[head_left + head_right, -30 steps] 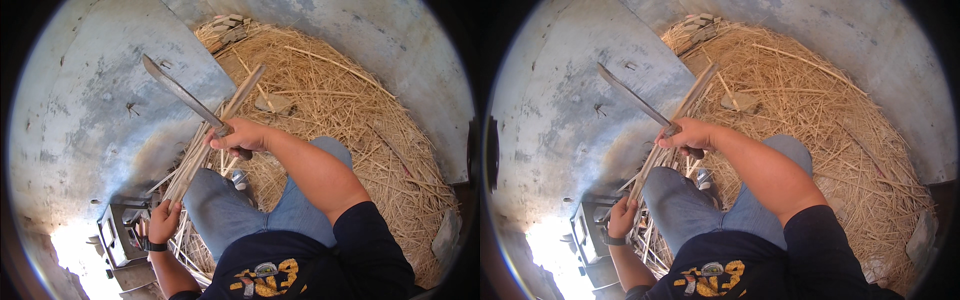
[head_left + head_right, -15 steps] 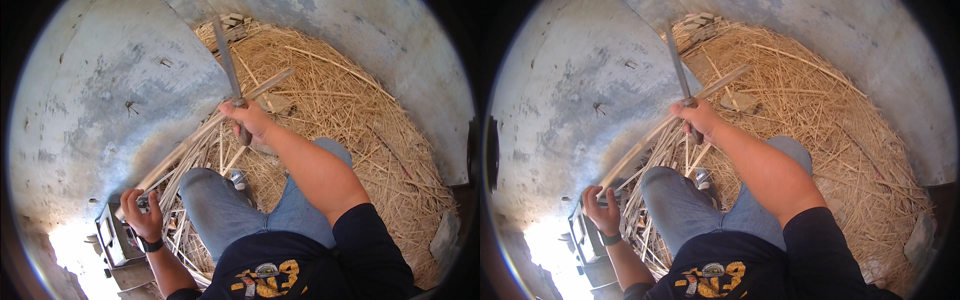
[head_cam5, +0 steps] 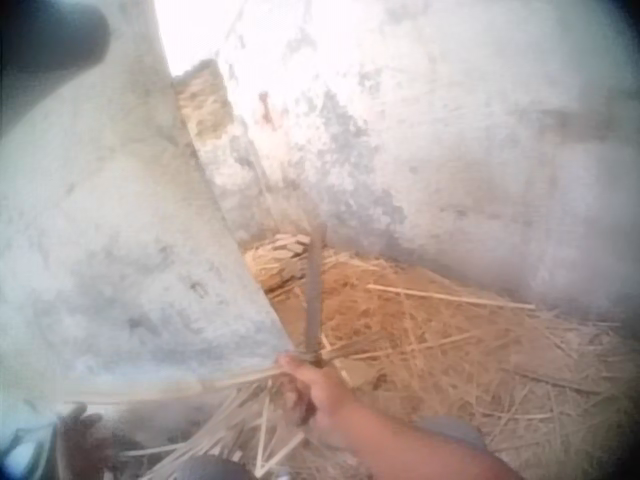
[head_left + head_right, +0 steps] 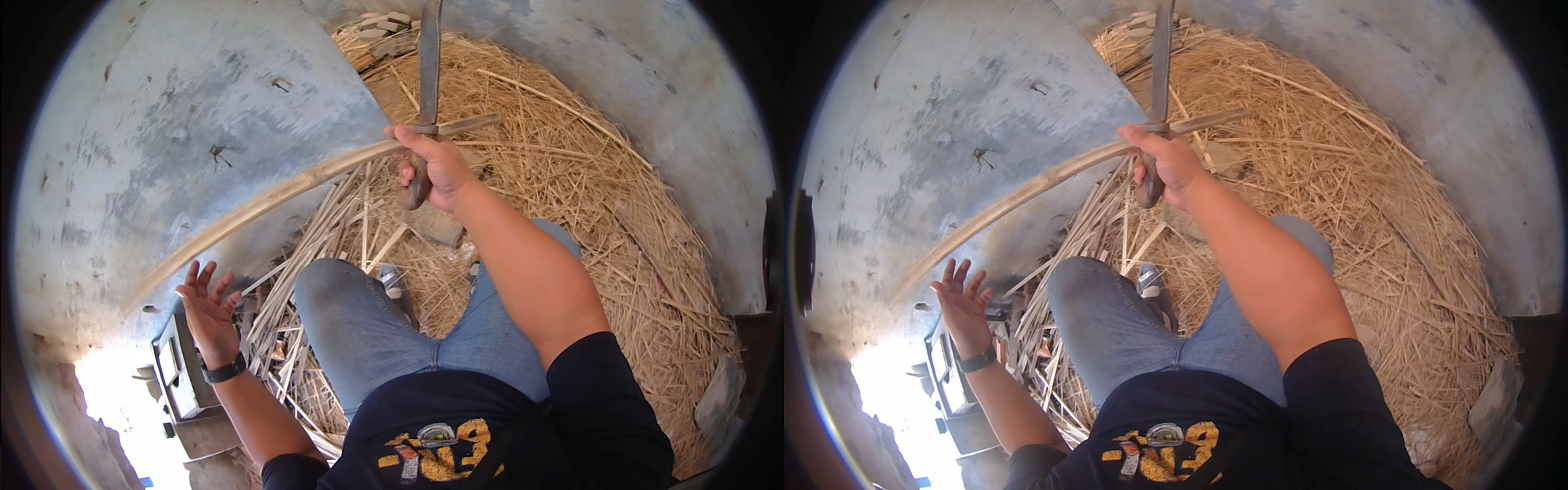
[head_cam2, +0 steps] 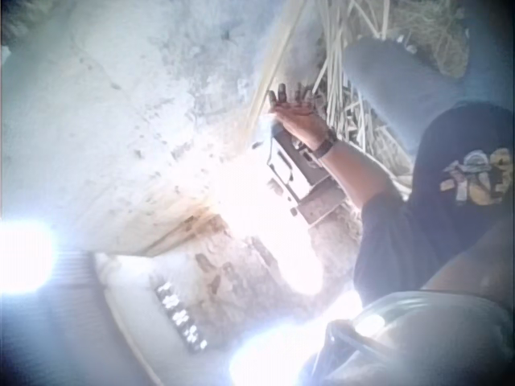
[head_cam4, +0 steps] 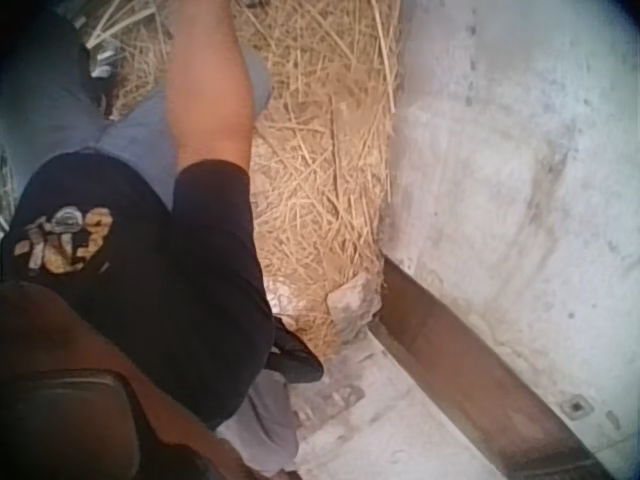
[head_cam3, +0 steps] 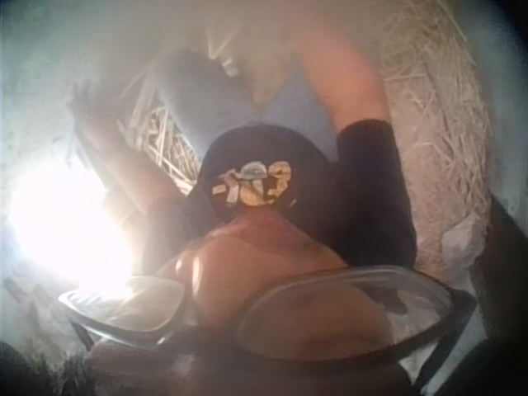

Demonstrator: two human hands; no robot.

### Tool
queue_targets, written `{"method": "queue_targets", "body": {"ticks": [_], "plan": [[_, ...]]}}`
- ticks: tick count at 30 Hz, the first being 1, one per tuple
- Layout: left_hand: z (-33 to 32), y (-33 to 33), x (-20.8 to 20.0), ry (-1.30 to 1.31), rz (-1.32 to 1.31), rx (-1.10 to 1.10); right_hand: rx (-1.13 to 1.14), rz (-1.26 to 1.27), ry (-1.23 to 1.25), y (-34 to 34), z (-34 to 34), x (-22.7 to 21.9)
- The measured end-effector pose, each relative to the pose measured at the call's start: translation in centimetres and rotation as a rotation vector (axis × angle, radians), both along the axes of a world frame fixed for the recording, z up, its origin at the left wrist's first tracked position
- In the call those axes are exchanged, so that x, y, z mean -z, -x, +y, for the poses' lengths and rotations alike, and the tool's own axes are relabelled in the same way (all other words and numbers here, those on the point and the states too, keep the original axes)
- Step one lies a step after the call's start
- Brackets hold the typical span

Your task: The person sits on a straw-covered floor and uses a curved blade to split long bamboo poles into thin strips. They hold the pole with one hand and repeatedly strike it with the blade to separate the fibers, accumulating a pile of split bamboo strips.

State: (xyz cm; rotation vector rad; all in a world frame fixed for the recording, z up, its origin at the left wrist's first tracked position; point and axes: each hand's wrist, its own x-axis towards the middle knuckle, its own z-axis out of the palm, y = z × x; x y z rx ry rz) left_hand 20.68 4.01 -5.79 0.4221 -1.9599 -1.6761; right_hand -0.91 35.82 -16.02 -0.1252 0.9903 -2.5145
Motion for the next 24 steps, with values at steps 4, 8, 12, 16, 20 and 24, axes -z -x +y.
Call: {"method": "queue_targets", "body": {"ticks": [4,8,12,16,20,24], "plan": [[0.2,1.3,-0.7,-0.046,0.176,0.099,-0.027,0.021,0.002,0.0,0.1,-0.5],[2.9,1.7,-0.8,0.106,0.235,0.093,-0.030,0.018,-0.018,0.1,-0.2,-0.3],[4.1,1.4,-1.0,0.007,0.243,0.067,-0.024,0.072,-0.074,0.3,-0.4,0.1],[4.7,1.3,-0.5,-0.103,0.291,0.054,-0.056,0.105,-0.154,0.3,-0.6,-0.2],[4.6,1.9,-1.1,-0.163,0.312,0.066,0.037,0.092,-0.356,0.4,-0.6,0.0],[3.7,2.5,-2.5,-0.073,0.250,0.031,0.204,0.059,-0.710,1.2,1.0,0.1]]}}
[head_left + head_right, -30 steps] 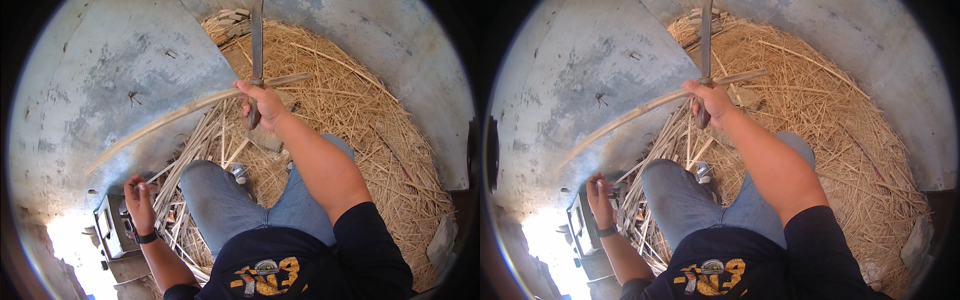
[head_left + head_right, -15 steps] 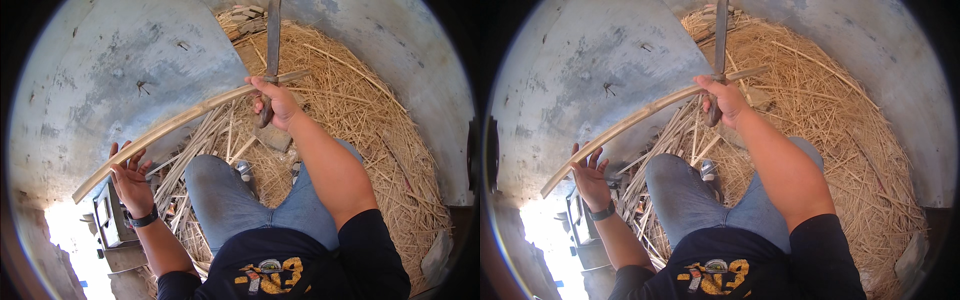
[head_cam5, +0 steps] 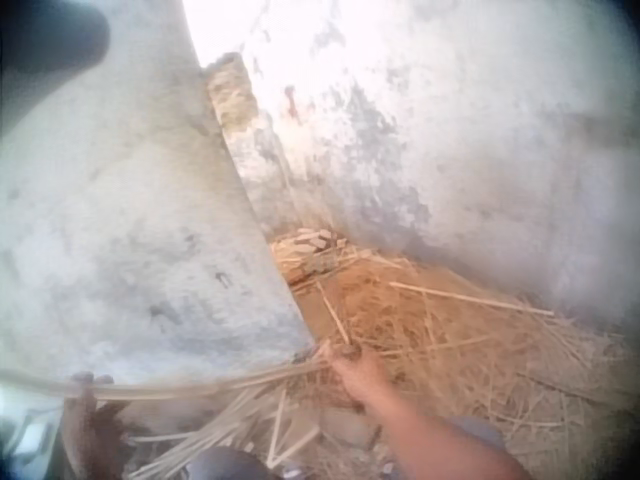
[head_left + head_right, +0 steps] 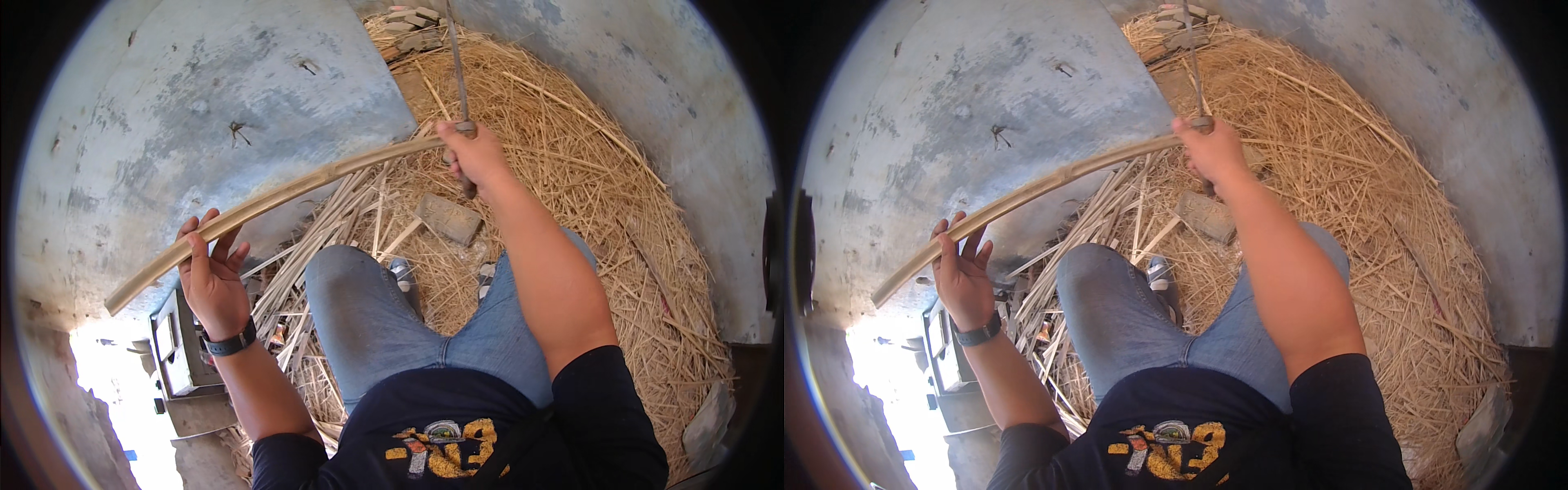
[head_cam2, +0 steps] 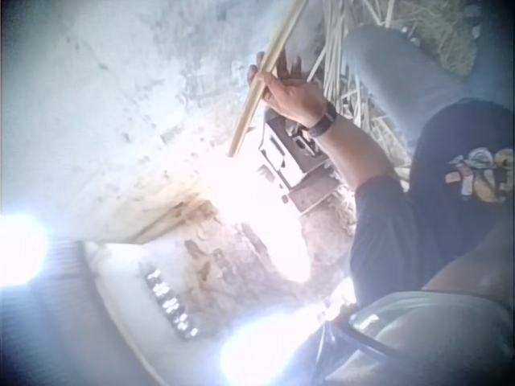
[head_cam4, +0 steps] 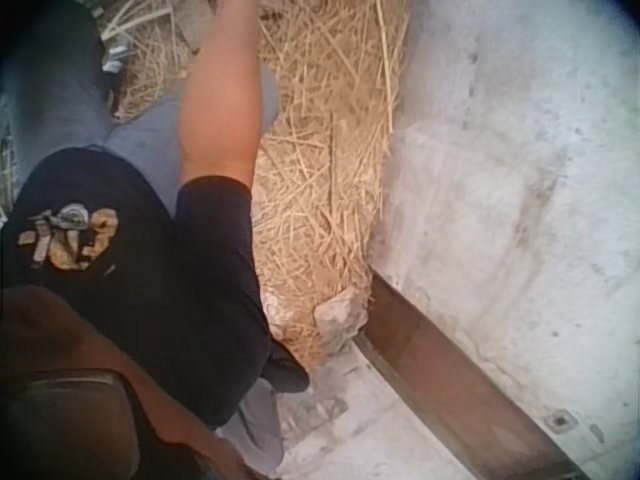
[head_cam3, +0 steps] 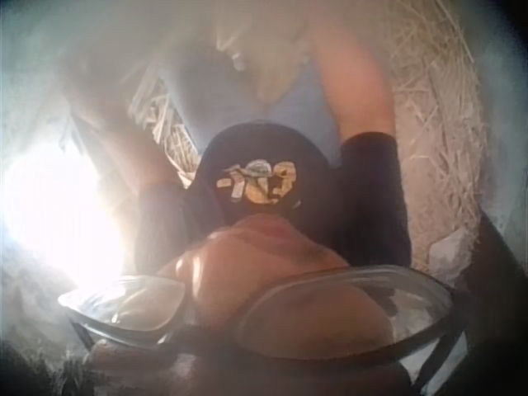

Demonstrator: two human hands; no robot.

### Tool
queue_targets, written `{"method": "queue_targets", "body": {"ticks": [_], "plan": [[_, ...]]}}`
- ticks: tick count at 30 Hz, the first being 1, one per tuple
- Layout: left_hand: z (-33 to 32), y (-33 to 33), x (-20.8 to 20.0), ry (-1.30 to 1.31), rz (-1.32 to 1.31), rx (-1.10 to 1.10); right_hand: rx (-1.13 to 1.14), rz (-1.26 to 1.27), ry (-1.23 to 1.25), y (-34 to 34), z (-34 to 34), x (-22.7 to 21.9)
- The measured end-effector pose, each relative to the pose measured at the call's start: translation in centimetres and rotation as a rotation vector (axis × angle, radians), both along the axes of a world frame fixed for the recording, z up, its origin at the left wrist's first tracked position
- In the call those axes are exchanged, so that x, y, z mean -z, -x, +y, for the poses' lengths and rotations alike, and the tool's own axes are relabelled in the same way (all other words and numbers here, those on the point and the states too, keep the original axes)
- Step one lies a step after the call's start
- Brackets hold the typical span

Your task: The person sits on a straw-covered floor and uses a curved blade to split long bamboo poles into thin strips. They hold the pole with one hand and repeatedly strike it with the blade to separate the fibers, accumulating a pile of split bamboo strips.

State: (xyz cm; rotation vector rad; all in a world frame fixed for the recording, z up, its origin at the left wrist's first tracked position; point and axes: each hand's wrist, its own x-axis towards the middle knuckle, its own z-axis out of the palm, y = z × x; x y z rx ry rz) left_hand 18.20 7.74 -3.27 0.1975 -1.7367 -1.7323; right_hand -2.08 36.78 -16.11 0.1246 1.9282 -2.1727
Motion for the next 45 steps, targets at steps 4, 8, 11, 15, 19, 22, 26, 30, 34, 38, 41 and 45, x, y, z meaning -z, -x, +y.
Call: {"method": "queue_targets", "body": {"ticks": [4,8,11,15,19,22,26,30,34,38,41,45], "plan": [[-0.1,1.1,0.1,0.185,-0.137,-0.059,0.116,0.062,-0.252,2.0,1.6,0.7],[0.9,2.7,1.5,0.331,-0.280,0.005,0.080,0.063,-0.231,3.0,2.7,0.8],[1.8,4.1,1.7,0.405,-0.361,0.064,0.045,0.073,-0.189,3.6,3.0,1.2],[3.0,6.4,1.0,0.461,-0.405,0.144,0.122,0.180,-0.232,3.7,3.4,1.6],[3.7,8.8,1.4,0.457,-0.425,0.229,0.036,0.127,-0.175,3.5,4.2,0.5],[4.2,10.9,2.4,0.448,-0.442,0.295,0.040,0.213,-0.428,3.8,3.9,0.9],[3.9,12.8,2.9,0.450,-0.453,0.295,0.025,0.224,-0.652,2.9,3.5,-0.4],[3.8,13.5,2.2,0.457,-0.478,0.348,-0.016,0.182,-0.719,2.8,3.1,-0.4],[3.9,13.9,2.2,0.445,-0.498,0.369,-0.065,0.197,-0.623,3.2,3.7,-0.1],[4.0,14.0,2.2,0.465,-0.505,0.385,-0.011,0.223,-0.579,2.6,3.6,-0.5],[4.0,14.4,2.2,0.488,-0.484,0.418,0.016,0.238,-0.559,2.7,3.6,-0.3],[4.3,14.8,2.5,0.600,-0.361,0.431,0.018,0.247,-0.474,2.5,3.8,-0.8]]}}
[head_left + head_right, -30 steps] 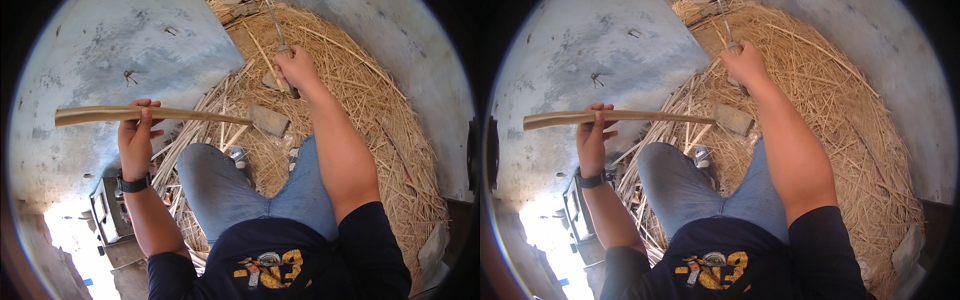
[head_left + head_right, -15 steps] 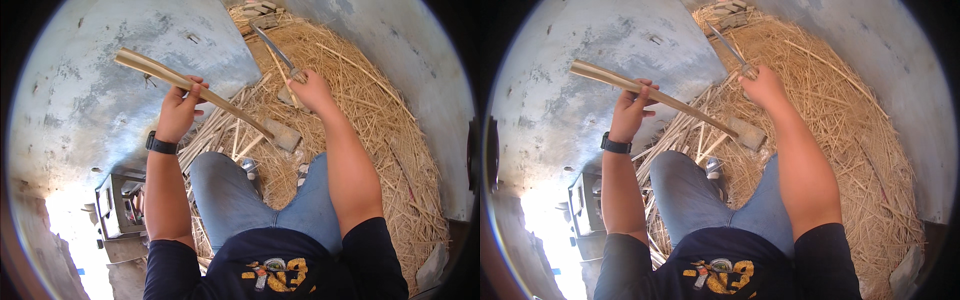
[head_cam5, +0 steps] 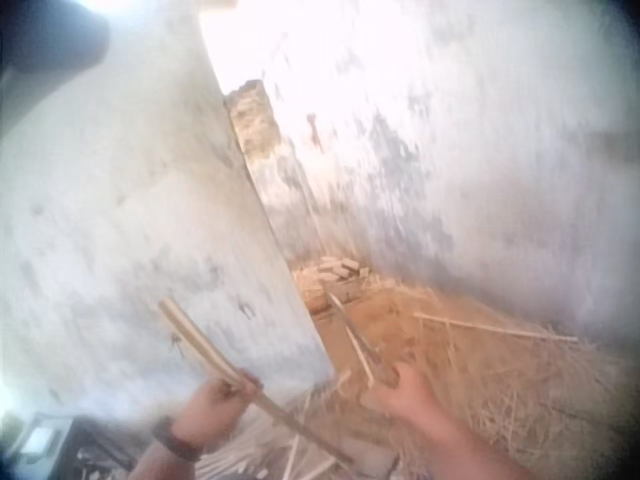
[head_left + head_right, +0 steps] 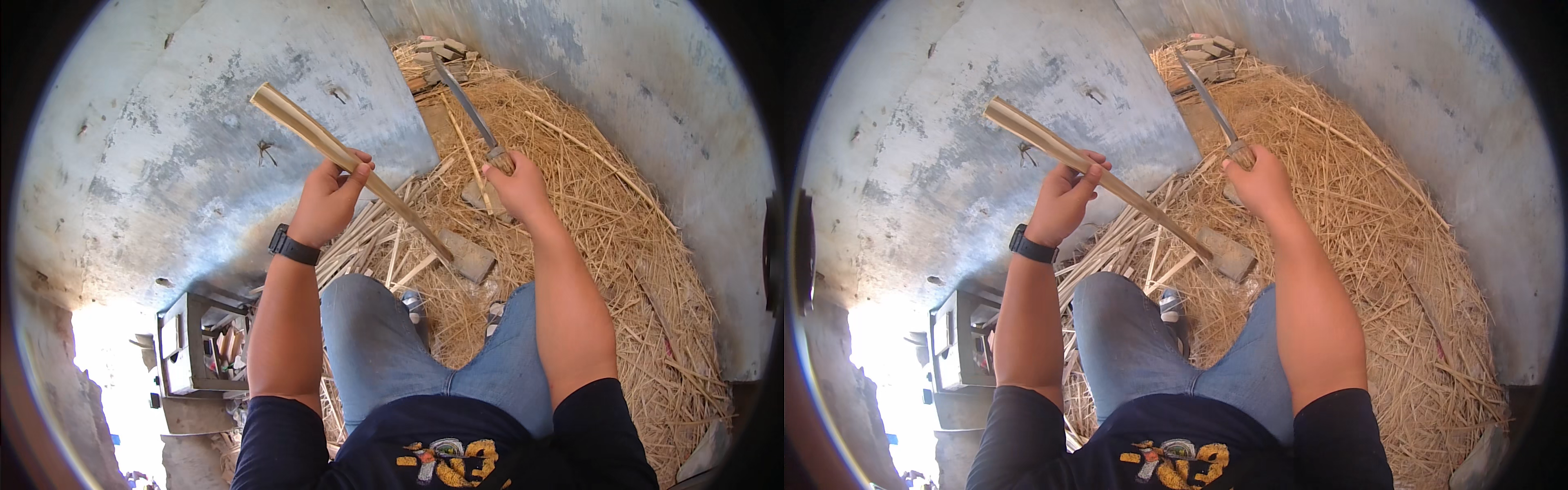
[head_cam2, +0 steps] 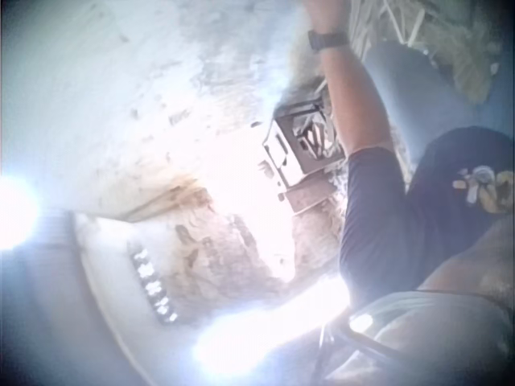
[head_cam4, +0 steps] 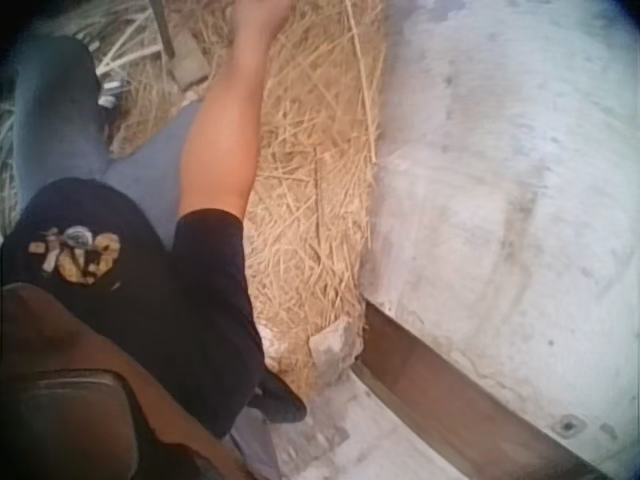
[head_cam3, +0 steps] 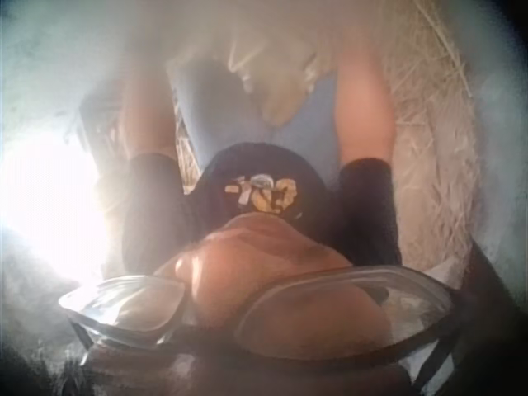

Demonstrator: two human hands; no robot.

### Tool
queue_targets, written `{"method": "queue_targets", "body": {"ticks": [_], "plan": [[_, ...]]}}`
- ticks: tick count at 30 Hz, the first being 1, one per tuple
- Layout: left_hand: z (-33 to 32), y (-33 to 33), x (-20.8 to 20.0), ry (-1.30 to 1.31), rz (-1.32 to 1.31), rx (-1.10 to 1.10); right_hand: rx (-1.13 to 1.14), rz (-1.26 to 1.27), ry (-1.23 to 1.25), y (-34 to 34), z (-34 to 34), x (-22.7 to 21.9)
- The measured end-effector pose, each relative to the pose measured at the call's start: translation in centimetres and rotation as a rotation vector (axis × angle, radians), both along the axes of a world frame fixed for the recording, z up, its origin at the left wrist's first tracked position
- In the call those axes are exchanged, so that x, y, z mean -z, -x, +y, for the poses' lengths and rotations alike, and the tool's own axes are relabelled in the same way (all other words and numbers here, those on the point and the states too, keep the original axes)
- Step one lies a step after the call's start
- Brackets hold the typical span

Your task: The person sits on a straw-covered floor and uses a curved blade to split long bamboo poles into thin strips. They hold the pole with one hand and repeatedly strike it with the blade to separate the fibers, accumulating a pile of split bamboo strips.

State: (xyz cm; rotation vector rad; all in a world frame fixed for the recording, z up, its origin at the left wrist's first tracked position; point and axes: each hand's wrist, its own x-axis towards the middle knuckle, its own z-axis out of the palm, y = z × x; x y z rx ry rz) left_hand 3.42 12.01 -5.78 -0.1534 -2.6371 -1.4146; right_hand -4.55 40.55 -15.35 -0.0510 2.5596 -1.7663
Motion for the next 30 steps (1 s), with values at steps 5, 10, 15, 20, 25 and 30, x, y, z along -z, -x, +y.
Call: {"method": "queue_targets", "body": {"ticks": [5,10,15,20,25,30], "plan": [[0.9,0.6,0.4,0.007,0.034,0.001,0.041,-0.009,-0.001,0.0,0.2,-0.2],[1.6,0.9,0.6,-0.012,0.047,0.003,0.055,0.022,-0.010,0.4,0.5,0.3],[1.8,1.0,0.7,-0.015,0.048,0.003,0.042,0.036,0.022,0.4,0.4,0.5],[1.9,1.2,0.8,-0.028,0.052,0.010,0.036,0.047,0.019,0.1,0.3,0.1],[1.8,1.8,-0.3,-0.195,0.365,0.064,0.033,0.063,0.036,0.0,0.1,0.1],[2.8,1.1,-6.8,-0.321,0.796,-0.007,0.024,0.056,-0.028,0.1,0.2,0.2]]}}
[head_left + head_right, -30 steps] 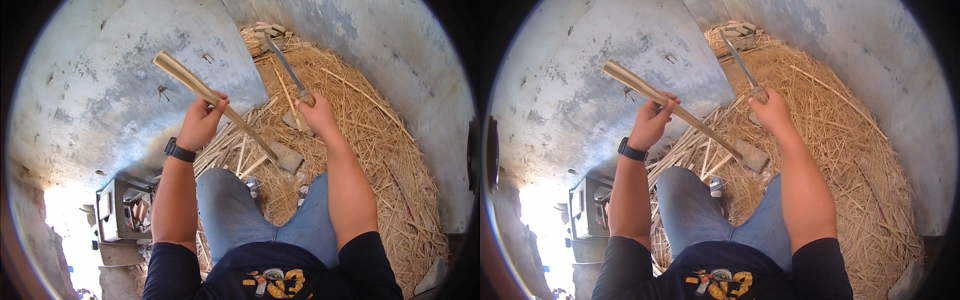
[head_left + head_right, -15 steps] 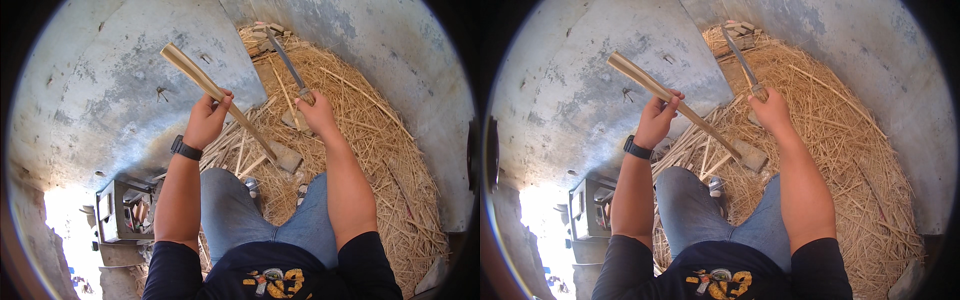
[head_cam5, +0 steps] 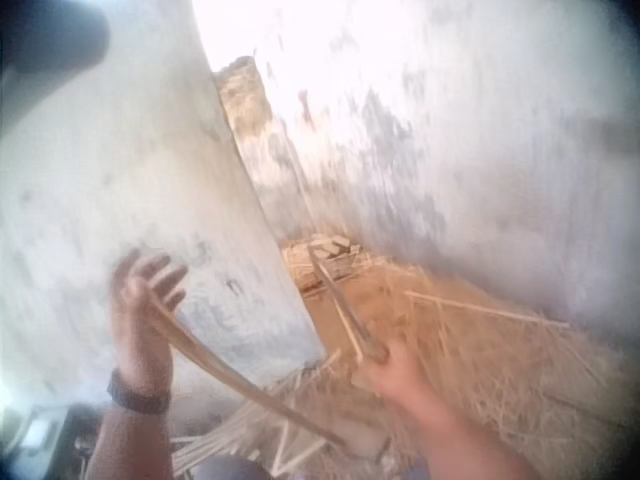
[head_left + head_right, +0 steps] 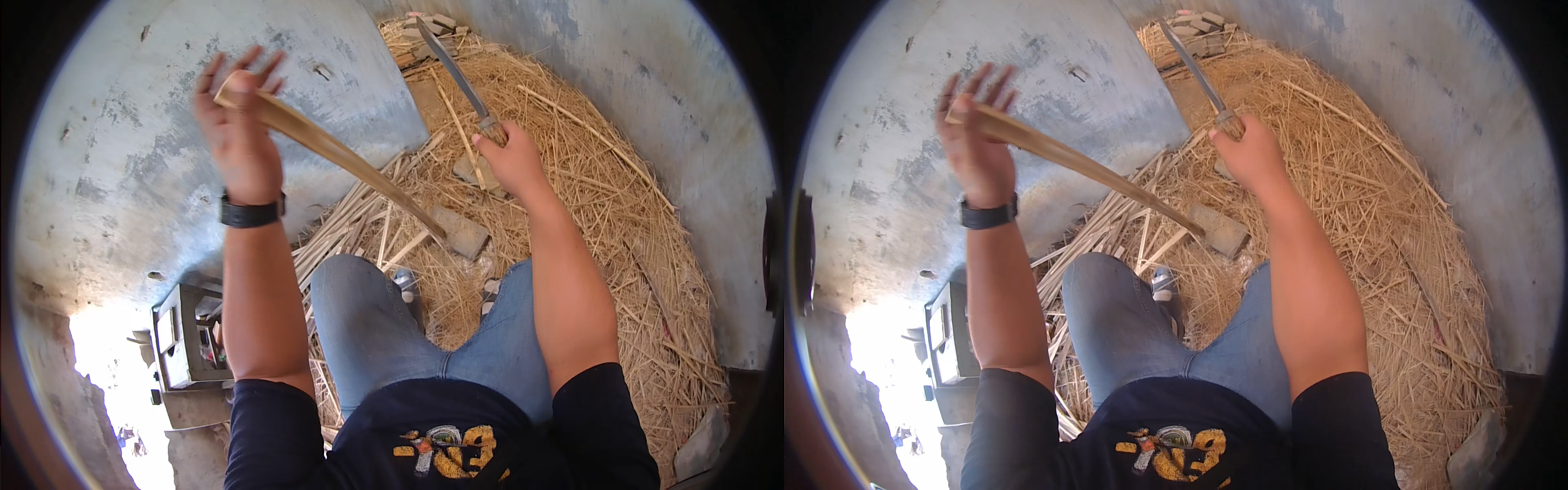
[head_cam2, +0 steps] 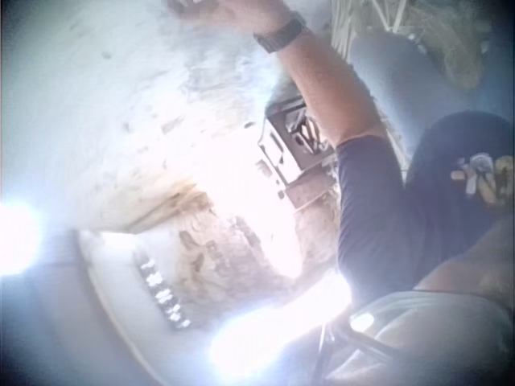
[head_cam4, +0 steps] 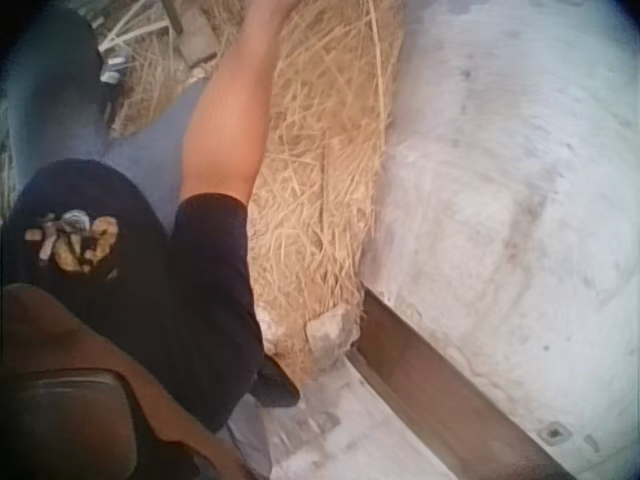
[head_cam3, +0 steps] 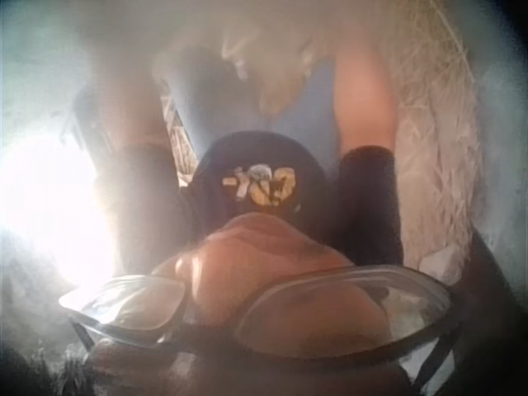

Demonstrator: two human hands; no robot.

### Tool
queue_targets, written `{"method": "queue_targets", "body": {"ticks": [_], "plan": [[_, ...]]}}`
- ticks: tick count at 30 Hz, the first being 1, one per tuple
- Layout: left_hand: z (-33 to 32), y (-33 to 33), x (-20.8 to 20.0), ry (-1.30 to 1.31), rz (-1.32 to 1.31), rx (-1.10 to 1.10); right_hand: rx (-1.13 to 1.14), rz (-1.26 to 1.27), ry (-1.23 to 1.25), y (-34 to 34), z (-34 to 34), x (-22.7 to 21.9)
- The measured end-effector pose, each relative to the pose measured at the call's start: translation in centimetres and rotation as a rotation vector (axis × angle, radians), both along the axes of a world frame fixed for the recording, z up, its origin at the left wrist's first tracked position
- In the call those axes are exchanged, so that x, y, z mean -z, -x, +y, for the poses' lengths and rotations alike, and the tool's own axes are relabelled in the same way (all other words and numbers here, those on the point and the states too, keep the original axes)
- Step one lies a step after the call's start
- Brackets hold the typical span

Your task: The person sits on a straw-covered floor and uses a curved blade to split long bamboo poles into thin strips. They hold the pole with one hand and repeatedly strike it with the blade to separate the fibers, accumulating a pile of split bamboo strips.

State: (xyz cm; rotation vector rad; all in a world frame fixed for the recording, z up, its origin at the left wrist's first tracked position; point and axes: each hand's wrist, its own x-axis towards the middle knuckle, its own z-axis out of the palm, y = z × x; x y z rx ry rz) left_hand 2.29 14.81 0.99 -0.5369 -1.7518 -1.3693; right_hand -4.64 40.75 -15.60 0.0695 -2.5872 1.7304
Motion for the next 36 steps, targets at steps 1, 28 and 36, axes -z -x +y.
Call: {"method": "queue_targets", "body": {"ticks": [1,28,36], "plan": [[0.0,-0.5,-1.3,-0.047,0.027,0.002,-0.023,0.005,0.013,-0.1,-0.2,0.0],[-2.4,2.2,-4.3,-0.374,-0.220,0.173,-0.302,-0.116,0.138,-12.2,-12.3,2.1],[-4.1,2.6,-3.6,-0.383,-0.195,0.278,-0.296,-0.157,0.054,-11.9,-11.5,6.5]]}}
